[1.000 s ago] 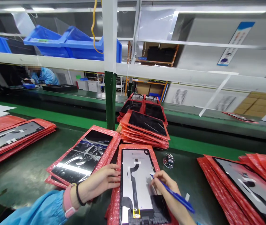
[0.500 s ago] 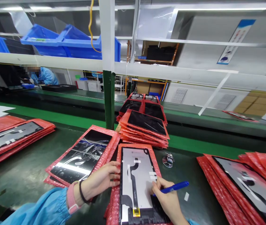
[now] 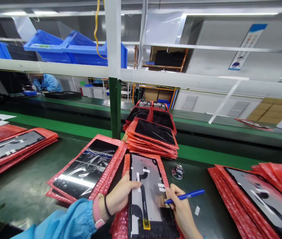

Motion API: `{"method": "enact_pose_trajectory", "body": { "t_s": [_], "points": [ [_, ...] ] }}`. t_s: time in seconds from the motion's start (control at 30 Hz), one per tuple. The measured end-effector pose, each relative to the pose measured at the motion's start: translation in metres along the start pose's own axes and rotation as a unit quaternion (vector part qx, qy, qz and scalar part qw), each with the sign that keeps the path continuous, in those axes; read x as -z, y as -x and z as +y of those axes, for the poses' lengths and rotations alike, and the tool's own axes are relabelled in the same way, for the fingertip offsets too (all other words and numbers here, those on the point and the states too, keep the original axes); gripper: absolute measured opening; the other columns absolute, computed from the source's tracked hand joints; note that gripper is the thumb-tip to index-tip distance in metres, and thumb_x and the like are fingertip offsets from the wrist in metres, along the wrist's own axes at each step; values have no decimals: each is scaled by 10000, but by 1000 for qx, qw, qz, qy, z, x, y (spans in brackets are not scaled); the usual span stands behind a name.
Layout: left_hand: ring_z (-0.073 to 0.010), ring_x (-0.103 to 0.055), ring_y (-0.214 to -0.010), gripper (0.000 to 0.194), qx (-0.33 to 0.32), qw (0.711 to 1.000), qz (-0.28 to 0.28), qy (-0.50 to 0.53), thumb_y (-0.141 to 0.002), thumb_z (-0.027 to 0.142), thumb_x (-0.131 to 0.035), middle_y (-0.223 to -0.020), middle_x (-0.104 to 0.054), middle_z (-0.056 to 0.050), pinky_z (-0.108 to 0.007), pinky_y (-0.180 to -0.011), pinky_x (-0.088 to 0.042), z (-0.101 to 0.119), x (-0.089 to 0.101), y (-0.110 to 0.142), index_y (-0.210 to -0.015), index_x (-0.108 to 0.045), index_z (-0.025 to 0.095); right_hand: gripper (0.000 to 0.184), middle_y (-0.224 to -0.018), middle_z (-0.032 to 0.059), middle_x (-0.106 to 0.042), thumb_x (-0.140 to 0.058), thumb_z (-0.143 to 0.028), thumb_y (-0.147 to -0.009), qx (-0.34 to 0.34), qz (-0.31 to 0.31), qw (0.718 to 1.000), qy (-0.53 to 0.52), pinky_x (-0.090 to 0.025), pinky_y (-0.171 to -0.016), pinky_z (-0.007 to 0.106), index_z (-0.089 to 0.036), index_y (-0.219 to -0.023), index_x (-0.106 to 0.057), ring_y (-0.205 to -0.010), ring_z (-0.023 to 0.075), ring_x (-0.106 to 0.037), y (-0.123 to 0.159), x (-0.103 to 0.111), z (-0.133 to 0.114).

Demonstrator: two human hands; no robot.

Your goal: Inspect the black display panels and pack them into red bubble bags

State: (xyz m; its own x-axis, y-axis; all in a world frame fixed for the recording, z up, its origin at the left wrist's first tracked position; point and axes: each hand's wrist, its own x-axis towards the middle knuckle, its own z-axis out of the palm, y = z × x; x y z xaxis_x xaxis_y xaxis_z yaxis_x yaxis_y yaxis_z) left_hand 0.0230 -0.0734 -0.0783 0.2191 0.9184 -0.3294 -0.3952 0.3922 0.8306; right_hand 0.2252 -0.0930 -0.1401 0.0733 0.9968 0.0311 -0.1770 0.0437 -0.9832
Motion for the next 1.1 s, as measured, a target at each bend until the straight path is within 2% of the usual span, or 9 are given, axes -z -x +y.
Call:
{"method": "enact_pose_trajectory", "body": {
  "t_s": [0.17, 0.3, 0.47, 0.53, 0.6, 0.7, 0.8, 0.9, 1.1],
  "points": [
    [-280, -688, -936, 583, -38, 999, 16, -20, -529, -1, -635, -984, -734, -73, -348, -790, -506, -2, -8, -3, -1083, -574, 171, 480, -476, -67, -377, -697, -576, -754, 9, 9, 1000, -26, -201, -424, 217, -199, -567, -466, -413, 68, -277, -2, 6, -25],
    [-280, -593, -1183, 561, -141, 988, -3, -57, -642, 65, -681, -1176, -698, -69, -337, -977, -452, 20, -9, 0, -1181, -593, 190, 465, -546, 5, -587, -746, -637, -670, 58, 38, 997, -35, -287, -427, 215, -189, -698, -624, -439, 95, -428, -9, 22, -55],
    [-276, -581, -1199, 510, -250, 961, -9, -117, -775, 255, -693, -1249, -666, -49, -345, -1032, -432, 53, -16, 6, -1269, -571, 221, 422, -377, -46, -484, -635, -623, -797, 112, 82, 990, -6, -298, -367, 206, -204, -818, -683, -344, 90, -376, -20, 26, -83],
    [-290, -609, -1151, 529, -262, 957, -7, -123, -762, 296, -711, -1215, -682, -54, -357, -1003, -458, 65, -19, 11, -1268, -576, 223, 383, -443, -12, -576, -688, -574, -774, 116, 76, 990, 21, -376, -384, 222, -194, -821, -703, -376, 111, -465, -23, 20, -92],
    [-300, -618, -1132, 563, -275, 953, -10, -124, -744, 325, -731, -1190, -694, -54, -351, -965, -482, 75, -22, 16, -1276, -577, 227, 388, -588, 43, -689, -719, -564, -742, 107, 45, 993, 23, -482, -462, 261, -194, -859, -727, -493, 168, -608, -22, 13, -100],
    [-287, -631, -1110, 615, -291, 948, -21, -127, -746, 359, -741, -1177, -701, -40, -302, -886, -513, 86, -25, 22, -1322, -555, 249, 405, -793, 79, -757, -745, -551, -720, 114, 11, 993, 31, -559, -603, 320, -220, -953, -743, -691, 237, -700, -17, 6, -110],
    [-258, -691, -957, 653, -282, 950, -26, -133, -747, 379, -751, -1147, -716, -31, -262, -733, -539, 94, -26, 25, -1353, -532, 276, 350, -937, 63, -759, -814, -474, -670, 146, 56, 986, 64, -562, -738, 333, -258, -939, -753, -842, 256, -698, -11, 0, -118],
    [-257, -708, -902, 663, -264, 958, -37, -110, -737, 370, -764, -1159, -718, -26, -264, -676, -550, 100, -24, 25, -1352, -529, 294, 330, -863, 47, -750, -850, -481, -607, 159, 89, 981, 62, -558, -694, 318, -267, -843, -760, -786, 240, -682, -9, -6, -127],
    [-289, -665, -1070, 583, -243, 967, -53, -51, -717, 310, -774, -1220, -697, -21, -282, -775, -568, 108, -16, 15, -1271, -594, 271, 300, -695, 35, -725, -848, -495, -608, 117, -6, 992, -37, -532, -537, 280, -271, -791, -767, -593, 188, -650, -23, -23, -135]
  ]
}}
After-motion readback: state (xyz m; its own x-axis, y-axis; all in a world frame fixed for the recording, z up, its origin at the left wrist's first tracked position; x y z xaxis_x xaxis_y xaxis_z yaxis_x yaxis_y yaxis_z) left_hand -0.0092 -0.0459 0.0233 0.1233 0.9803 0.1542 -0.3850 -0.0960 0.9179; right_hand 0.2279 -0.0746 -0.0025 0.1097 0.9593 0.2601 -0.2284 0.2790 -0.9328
